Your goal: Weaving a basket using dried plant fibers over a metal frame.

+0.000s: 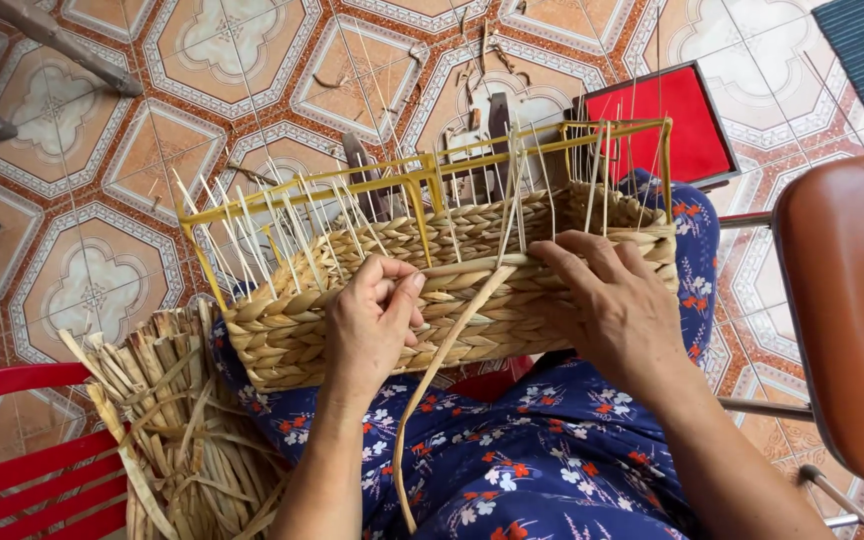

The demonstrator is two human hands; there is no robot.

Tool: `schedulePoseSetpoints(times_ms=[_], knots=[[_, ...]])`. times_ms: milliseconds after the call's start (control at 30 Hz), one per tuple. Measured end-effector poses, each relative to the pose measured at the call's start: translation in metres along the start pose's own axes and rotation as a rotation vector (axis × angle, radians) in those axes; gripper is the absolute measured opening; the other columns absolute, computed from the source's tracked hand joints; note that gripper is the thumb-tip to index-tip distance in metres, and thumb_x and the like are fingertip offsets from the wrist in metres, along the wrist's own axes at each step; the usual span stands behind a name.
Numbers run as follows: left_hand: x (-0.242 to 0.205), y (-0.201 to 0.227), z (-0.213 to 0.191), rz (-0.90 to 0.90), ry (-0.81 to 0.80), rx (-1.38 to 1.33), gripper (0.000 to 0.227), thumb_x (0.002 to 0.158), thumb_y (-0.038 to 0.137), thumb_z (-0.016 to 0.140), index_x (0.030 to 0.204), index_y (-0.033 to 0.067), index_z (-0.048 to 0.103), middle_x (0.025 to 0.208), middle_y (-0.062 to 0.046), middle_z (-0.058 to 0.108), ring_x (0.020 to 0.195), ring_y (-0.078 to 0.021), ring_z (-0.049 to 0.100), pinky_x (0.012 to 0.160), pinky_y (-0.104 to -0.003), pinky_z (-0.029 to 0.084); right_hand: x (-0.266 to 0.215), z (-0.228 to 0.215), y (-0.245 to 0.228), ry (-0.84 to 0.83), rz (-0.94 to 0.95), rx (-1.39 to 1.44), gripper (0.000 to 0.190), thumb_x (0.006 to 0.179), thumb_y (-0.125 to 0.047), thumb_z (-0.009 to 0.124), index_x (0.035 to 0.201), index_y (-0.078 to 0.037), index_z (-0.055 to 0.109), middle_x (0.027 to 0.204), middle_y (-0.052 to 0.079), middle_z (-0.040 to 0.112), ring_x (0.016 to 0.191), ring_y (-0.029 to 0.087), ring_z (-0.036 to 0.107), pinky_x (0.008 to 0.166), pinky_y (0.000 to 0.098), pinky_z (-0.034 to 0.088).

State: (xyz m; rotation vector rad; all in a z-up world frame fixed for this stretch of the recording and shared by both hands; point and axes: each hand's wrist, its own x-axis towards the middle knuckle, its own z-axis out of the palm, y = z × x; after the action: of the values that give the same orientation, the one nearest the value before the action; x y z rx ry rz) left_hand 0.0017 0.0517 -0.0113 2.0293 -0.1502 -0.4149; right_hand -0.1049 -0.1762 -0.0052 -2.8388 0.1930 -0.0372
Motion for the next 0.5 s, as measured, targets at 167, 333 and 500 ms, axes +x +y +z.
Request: schedulePoseSetpoints(times_ms=[167,333,500], knots=[[0.001,-0.001,-0.001,-0.025,-0.005,0.039,0.010,0.095,0.016,0.069,0.099,0.0067,0.069,0.061,-0.002,0.071,0.046,-0.0068,0.064,0.041,-0.023,0.052,-0.006,-0.008,0.009,0.089,-0.070,0.233,0.058,0.081,-0.025,0.079,0.136,-0.024,0.062,0.137,0.003,0.058,0.119,0.027,0.057,0.097,0.0372,0.051],[-0.003,-0.009,-0.003,0.105,0.031,0.139,0.009,0.094,0.016,0.071,0.098,0.0083,0.070,0.062,0.001,0.072,0.051,-0.0053,0.068,0.044,-0.024,0.054,-0.027,0.016,0.056,0.565,0.134,0.433,0.041,0.103,-0.011,0.074,0.141,-0.020,0.064,0.144,0.008,0.058,0.134,0.024,0.056,0.112,0.0331,0.050],[-0.007,-0.003,-0.004,0.173,0.079,0.229,0.005,0.093,0.014,0.073,0.094,0.0094,0.071,0.060,0.001,0.070,0.050,-0.0071,0.067,0.045,-0.026,0.052,-0.025,0.040,0.059,0.530,0.123,0.331,0.041,0.095,-0.012,0.078,0.133,-0.007,0.062,0.148,0.018,0.053,0.140,0.036,0.048,0.118,0.0462,0.042]])
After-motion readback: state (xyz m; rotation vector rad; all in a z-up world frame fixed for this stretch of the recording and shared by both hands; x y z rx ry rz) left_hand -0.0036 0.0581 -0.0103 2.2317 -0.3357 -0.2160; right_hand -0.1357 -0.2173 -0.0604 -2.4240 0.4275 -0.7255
